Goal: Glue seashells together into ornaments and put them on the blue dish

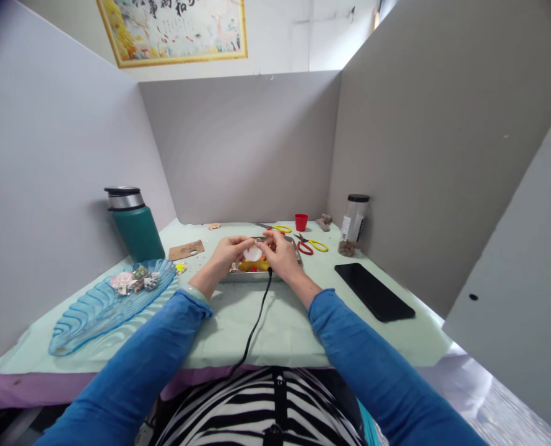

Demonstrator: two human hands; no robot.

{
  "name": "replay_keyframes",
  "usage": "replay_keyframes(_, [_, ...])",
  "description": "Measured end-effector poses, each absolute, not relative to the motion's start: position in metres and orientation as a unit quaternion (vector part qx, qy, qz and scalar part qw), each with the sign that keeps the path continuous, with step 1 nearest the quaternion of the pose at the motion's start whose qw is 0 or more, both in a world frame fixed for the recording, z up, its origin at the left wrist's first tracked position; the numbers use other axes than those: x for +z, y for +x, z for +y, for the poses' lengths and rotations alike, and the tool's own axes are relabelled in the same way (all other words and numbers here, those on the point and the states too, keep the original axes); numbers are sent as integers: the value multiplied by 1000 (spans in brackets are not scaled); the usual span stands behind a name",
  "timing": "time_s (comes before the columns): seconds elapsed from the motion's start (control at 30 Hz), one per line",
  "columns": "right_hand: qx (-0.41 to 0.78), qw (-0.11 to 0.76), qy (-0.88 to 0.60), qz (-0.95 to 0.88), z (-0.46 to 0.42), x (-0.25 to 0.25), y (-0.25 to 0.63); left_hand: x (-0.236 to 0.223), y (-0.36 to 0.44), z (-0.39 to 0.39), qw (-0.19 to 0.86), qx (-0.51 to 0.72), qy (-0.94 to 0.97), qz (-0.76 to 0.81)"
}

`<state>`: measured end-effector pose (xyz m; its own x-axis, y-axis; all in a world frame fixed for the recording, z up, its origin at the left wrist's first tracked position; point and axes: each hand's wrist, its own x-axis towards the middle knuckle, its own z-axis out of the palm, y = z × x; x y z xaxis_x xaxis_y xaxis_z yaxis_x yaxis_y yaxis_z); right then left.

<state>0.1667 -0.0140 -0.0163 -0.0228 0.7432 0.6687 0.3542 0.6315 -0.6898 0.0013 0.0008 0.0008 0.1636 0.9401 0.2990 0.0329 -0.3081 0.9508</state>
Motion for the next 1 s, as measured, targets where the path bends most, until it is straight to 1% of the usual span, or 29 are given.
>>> replay_keyframes(0.1, [193,546,-411,-705,-17,-14,167,2,0,1,471,533,602,363])
replay_keyframes(0.2, [161,511,-428,-728,-17,-13,168,1,-1,2,505,514,607,335])
replay_keyframes(0.33, [131,517,-460,-710,-11,-16,171,1,0,1,529,498,601,334])
replay_keyframes(0.63, [152,537,-443,-701,-4,-21,172,-2,-1,1,474,493,624,379])
replay_keyframes(0.87, [120,494,-478,-717,-8,-17,172,-6,-3,8,457,504,618,394])
replay_keyframes(1.0, [123,486,-495,-710,-8,-16,172,-3,-2,4,466,500,623,381])
